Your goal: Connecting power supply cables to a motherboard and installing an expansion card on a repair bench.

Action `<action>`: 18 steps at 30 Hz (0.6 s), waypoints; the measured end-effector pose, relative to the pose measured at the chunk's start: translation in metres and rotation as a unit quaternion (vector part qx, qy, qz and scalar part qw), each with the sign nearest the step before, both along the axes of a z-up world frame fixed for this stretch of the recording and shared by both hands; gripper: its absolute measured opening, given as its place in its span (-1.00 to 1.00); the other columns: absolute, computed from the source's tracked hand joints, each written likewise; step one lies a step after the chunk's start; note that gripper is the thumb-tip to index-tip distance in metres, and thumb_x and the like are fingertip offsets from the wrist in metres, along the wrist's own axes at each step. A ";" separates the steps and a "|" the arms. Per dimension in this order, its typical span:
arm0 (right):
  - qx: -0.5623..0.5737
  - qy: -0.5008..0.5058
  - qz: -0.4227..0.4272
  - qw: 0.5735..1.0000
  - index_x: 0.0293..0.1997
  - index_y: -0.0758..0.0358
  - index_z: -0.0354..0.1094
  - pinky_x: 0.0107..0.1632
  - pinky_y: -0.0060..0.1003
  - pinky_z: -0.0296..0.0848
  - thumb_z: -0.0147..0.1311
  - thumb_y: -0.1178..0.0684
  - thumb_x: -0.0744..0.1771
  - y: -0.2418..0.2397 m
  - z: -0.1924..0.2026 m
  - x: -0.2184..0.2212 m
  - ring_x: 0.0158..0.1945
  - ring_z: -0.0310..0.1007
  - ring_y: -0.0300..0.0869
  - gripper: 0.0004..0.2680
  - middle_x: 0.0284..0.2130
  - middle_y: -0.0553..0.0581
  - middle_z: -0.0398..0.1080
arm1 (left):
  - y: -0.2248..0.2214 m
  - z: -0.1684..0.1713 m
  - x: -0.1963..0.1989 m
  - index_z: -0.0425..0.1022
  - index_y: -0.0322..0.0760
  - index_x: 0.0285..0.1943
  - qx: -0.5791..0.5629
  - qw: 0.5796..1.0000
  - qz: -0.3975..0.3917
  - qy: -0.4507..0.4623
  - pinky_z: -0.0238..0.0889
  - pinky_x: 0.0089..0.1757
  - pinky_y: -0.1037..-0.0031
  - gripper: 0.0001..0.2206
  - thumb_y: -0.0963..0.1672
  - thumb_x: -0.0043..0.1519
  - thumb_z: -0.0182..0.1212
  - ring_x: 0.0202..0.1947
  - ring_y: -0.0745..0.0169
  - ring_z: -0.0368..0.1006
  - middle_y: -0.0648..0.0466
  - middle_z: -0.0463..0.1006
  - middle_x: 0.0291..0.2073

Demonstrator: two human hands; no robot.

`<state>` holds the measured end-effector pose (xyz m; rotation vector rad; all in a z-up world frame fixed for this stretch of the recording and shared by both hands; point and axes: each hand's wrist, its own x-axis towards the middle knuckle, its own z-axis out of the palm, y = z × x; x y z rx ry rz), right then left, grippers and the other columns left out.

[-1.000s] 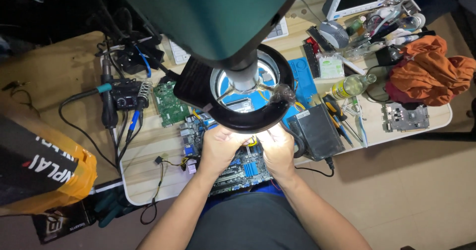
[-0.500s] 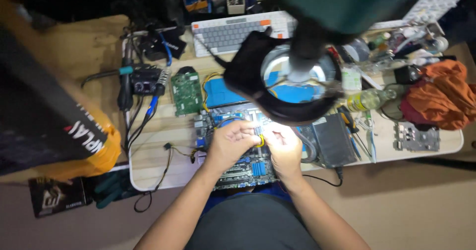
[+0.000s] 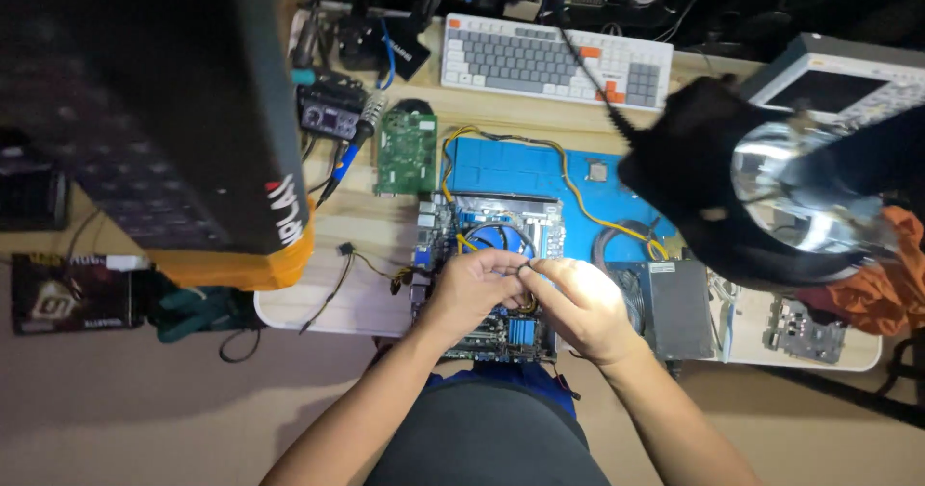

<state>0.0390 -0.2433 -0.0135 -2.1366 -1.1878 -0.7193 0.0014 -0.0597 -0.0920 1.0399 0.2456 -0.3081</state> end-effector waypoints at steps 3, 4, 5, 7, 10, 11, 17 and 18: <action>-0.028 0.023 0.014 0.999 0.04 0.29 0.64 -0.11 -0.03 0.67 0.16 0.22 0.41 0.000 -0.005 -0.004 -0.16 0.65 0.13 -0.86 -0.08 0.25 0.60 | 0.006 0.007 -0.007 0.62 -0.58 0.26 -0.003 1.000 -0.001 0.017 0.70 -0.28 0.47 -0.60 -0.26 0.23 0.49 -0.32 0.23 0.74 -0.12 0.71 -0.14; -0.031 0.025 0.018 0.999 0.04 0.29 0.64 -0.11 -0.03 0.67 0.16 0.22 0.41 0.000 -0.005 -0.002 -0.16 0.65 0.13 -0.86 -0.08 0.25 0.60 | 0.007 0.010 -0.009 0.62 -0.58 0.26 -0.006 1.000 0.002 0.019 0.70 -0.28 0.47 -0.60 -0.26 0.23 0.49 -0.32 0.23 0.74 -0.12 0.71 -0.14; -0.038 0.026 0.019 0.999 0.03 0.29 0.63 -0.11 -0.03 0.65 0.15 0.20 0.41 0.001 -0.006 -0.001 -0.17 0.65 0.13 -0.85 -0.07 0.26 0.60 | 0.008 0.013 -0.010 0.63 -0.50 0.30 0.024 1.000 -0.011 0.008 0.67 -0.25 0.46 -0.62 -0.23 0.28 0.45 -0.33 0.22 0.71 -0.15 0.73 -0.22; -0.046 0.029 0.022 0.998 0.03 0.30 0.62 -0.12 -0.04 0.63 0.14 0.18 0.41 0.001 -0.006 0.002 -0.17 0.64 0.13 -0.85 -0.07 0.28 0.60 | 0.014 0.024 -0.013 0.65 -0.43 0.34 0.051 0.998 -0.023 -0.002 0.64 -0.22 0.44 -0.63 -0.20 0.33 0.40 -0.34 0.21 0.68 -0.17 0.75 -0.31; -0.061 0.012 -0.006 0.998 0.03 0.28 0.63 -0.13 -0.07 0.62 0.16 0.19 0.39 0.006 -0.002 0.009 -0.18 0.64 0.11 -0.84 -0.08 0.25 0.60 | 0.032 0.038 -0.016 0.53 0.09 0.54 0.241 0.963 -0.088 -0.087 0.57 -0.04 0.26 -0.45 -0.15 0.29 0.30 0.03 -0.04 0.74 -0.22 0.75 0.07; -0.044 0.015 -0.020 0.999 0.05 0.31 0.64 -0.16 -0.05 0.61 0.13 0.23 0.40 0.010 0.002 0.013 -0.20 0.63 0.12 -0.83 -0.09 0.27 0.60 | 0.039 0.036 -0.015 0.54 0.09 0.48 0.333 0.919 -0.100 -0.185 0.41 0.07 0.23 -0.43 -0.08 0.20 0.33 0.10 0.00 0.63 -0.06 0.73 0.04; -0.011 0.086 -0.059 0.995 0.14 0.34 0.62 -0.13 0.01 0.58 0.14 0.27 0.41 0.039 0.011 0.034 -0.13 0.60 0.16 -0.80 -0.07 0.30 0.58 | 0.067 0.019 0.007 0.71 0.06 0.11 0.557 0.755 -0.094 -0.332 0.12 0.21 0.14 -0.79 -0.06 0.31 0.40 0.15 0.14 0.43 0.18 0.73 -0.14; -0.013 0.123 -0.069 0.990 0.19 0.30 0.61 -0.08 0.07 0.59 0.17 0.26 0.39 0.042 0.008 0.038 -0.09 0.60 0.19 -0.76 -0.05 0.31 0.57 | 0.070 0.005 0.012 0.76 0.09 -0.06 0.589 0.709 -0.031 -0.387 0.01 0.27 0.12 -0.94 -0.07 0.34 0.44 0.17 0.23 0.41 0.28 0.72 -0.22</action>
